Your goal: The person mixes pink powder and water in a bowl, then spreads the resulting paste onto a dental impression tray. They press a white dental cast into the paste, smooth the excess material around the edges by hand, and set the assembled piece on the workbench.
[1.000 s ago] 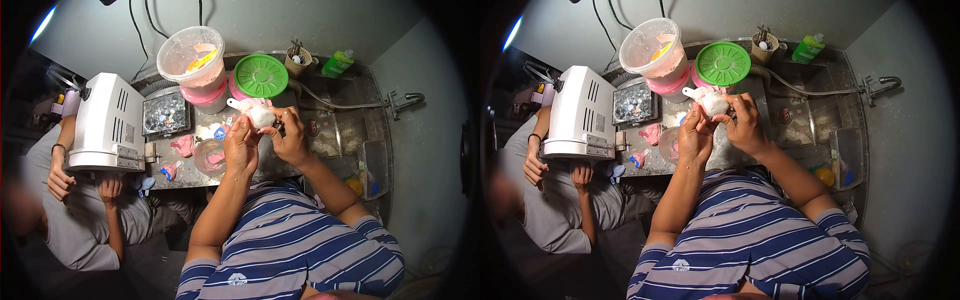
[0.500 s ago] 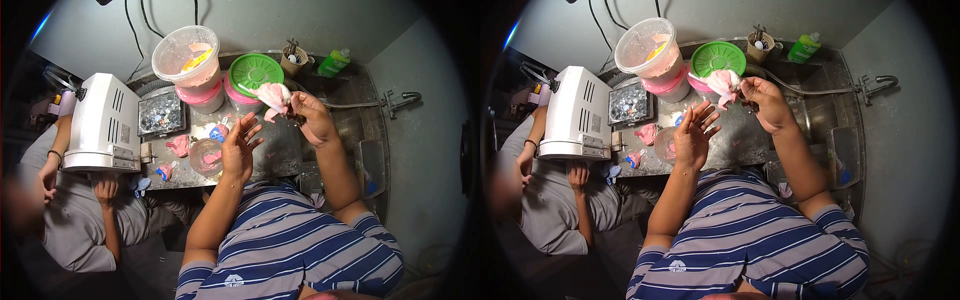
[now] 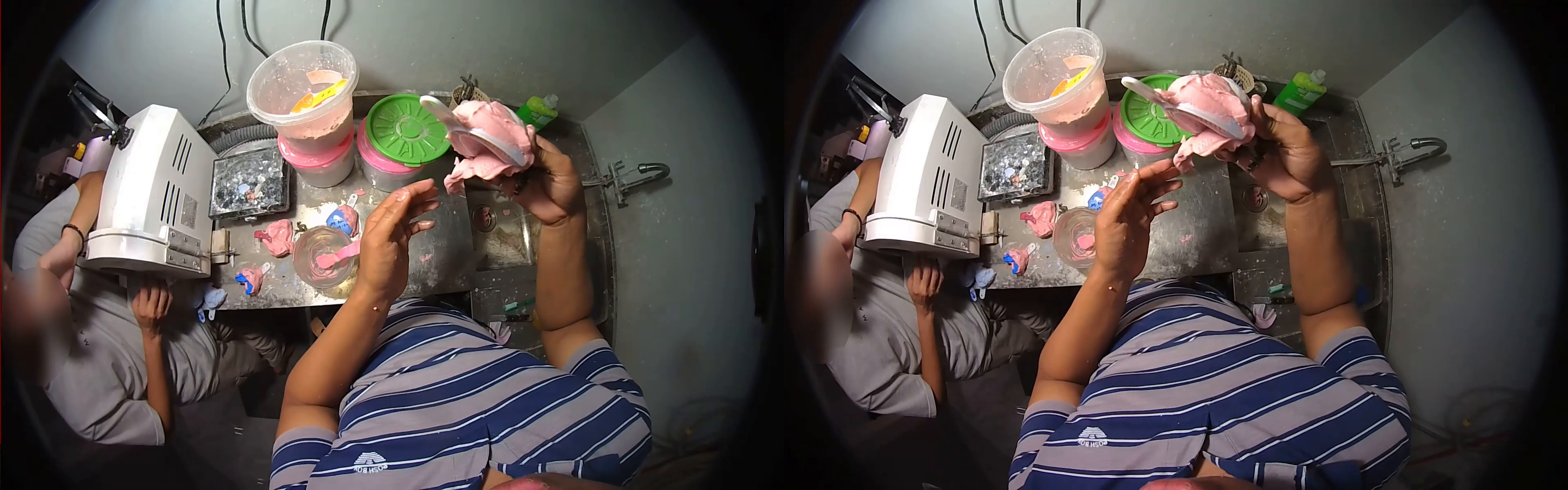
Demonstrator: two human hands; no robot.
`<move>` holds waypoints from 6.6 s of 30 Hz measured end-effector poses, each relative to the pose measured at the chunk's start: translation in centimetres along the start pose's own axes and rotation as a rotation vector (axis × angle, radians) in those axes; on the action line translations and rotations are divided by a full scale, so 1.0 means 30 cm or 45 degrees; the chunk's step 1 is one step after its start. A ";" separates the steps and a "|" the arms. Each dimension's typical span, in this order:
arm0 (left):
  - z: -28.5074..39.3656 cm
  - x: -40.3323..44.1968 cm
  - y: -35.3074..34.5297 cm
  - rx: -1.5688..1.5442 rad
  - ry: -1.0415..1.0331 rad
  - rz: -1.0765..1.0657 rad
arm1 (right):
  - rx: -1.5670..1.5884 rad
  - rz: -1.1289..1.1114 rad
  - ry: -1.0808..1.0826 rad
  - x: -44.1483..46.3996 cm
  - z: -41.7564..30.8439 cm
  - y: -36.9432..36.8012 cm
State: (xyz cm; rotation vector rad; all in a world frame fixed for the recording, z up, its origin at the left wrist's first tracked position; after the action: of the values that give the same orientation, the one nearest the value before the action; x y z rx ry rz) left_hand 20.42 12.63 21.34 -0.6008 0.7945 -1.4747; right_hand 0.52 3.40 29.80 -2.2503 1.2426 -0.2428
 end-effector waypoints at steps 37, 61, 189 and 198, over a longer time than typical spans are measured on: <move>0.188 -0.113 -0.253 0.099 -0.297 -0.553 | -0.400 -0.180 0.728 -0.020 -0.153 -0.138; 0.114 -0.037 -0.127 0.157 -0.109 -0.091 | 0.484 -0.658 0.395 -0.009 -0.141 -0.220; 0.100 -0.541 1.044 0.843 0.085 1.008 | -2.044 -0.396 0.050 -0.033 1.081 0.030; 0.232 -0.508 1.076 1.231 0.494 0.611 | -2.018 -0.328 0.257 -0.035 1.151 0.056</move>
State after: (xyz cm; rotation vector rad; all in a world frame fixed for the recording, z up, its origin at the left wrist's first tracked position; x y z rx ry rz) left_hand 47.17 28.03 2.08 0.5820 0.3789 -1.3307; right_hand 12.76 16.64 0.28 -3.7586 1.4315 0.7250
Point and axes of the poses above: each hand's wrist, its own x-axis towards the middle knuckle, its own y-axis out of the back of the hand, z = x × y, the point moved 2 cm from there along x, towards the middle knuckle, and after that the axes turned 9 degrees about -x, right-handed, at the moved point
